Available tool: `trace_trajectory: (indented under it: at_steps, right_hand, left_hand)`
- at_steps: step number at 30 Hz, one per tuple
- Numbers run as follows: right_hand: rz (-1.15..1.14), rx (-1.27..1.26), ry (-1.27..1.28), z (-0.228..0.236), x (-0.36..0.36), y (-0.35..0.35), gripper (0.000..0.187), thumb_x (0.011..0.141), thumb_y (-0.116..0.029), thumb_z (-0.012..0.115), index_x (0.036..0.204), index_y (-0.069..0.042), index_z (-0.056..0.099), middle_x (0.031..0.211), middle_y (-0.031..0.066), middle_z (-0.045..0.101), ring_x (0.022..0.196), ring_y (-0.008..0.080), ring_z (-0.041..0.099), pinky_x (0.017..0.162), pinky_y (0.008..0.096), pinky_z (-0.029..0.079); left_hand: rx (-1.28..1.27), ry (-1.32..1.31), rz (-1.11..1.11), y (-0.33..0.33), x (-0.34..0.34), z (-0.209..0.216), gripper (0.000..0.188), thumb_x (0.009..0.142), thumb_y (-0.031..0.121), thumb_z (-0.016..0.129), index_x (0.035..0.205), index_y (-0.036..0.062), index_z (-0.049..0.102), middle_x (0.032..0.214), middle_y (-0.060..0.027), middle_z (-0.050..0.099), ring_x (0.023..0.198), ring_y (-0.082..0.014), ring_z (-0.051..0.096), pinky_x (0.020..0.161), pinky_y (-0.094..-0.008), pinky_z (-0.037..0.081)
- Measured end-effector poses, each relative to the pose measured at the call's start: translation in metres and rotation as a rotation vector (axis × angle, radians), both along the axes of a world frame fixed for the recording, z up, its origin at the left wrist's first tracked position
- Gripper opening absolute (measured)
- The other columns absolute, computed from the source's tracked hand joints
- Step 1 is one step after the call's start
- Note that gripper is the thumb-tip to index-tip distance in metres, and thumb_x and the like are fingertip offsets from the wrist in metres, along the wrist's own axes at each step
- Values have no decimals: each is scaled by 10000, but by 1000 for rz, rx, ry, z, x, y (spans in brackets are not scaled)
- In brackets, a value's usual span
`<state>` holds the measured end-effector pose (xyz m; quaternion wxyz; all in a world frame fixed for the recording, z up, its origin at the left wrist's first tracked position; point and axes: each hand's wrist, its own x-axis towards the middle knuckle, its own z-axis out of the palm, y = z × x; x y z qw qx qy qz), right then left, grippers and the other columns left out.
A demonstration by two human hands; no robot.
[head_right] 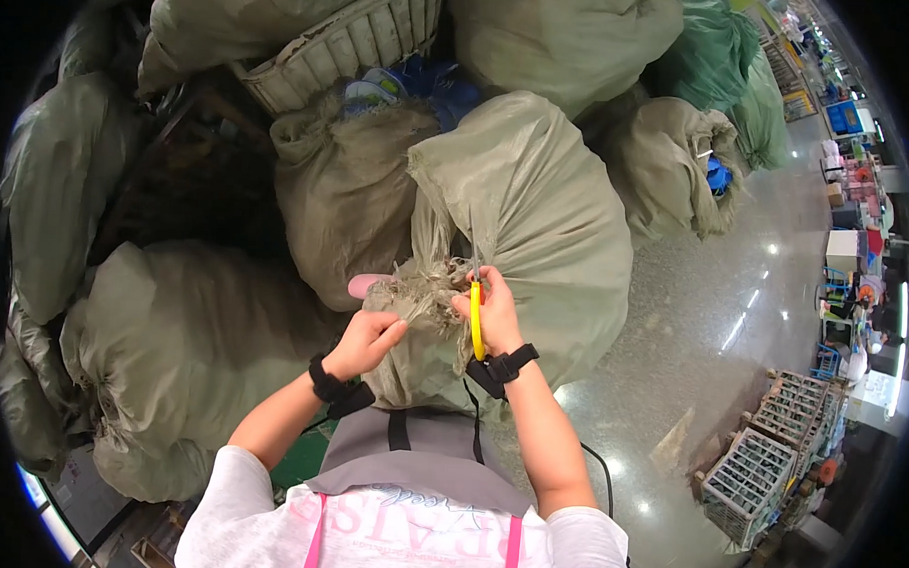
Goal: Cutting open a large sack and sorting blue shoe uppers/components onto a workbench.
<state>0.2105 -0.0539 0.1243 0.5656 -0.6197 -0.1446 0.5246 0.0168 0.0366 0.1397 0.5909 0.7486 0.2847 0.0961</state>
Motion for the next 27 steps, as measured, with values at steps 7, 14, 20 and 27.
trace_trajectory:
  at_steps: [7,14,20,27]
  right_hand:
    - [20,72,50,34,5,-39,344,717,10,631,978,-71,422,648,6,493,559,91,508,498,216,406]
    - [-180,165,76,20,-11,-62,282,744,9,597,948,-73,420,717,12,471,569,100,508,503,225,413]
    - [-315,145,120,13,-14,-74,301,743,40,595,954,-74,413,788,21,460,614,110,522,553,240,448]
    - [-52,151,33,39,-29,-76,320,734,2,622,957,-81,408,728,13,476,589,91,494,506,223,418]
  left_hand:
    - [-126,18,-11,-40,-20,59,312,862,168,488,605,-2,437,507,-65,374,467,-137,316,443,-302,298]
    - [144,-321,-98,-21,41,58,273,887,168,423,676,3,481,683,-58,520,743,-135,506,690,-238,386]
    - [-716,-476,357,-57,83,7,373,931,240,365,592,84,366,530,-3,372,507,-115,347,669,-284,387]
    - [-1012,-555,533,-95,-3,90,410,941,246,339,554,110,332,499,18,304,484,-107,277,635,-295,371]
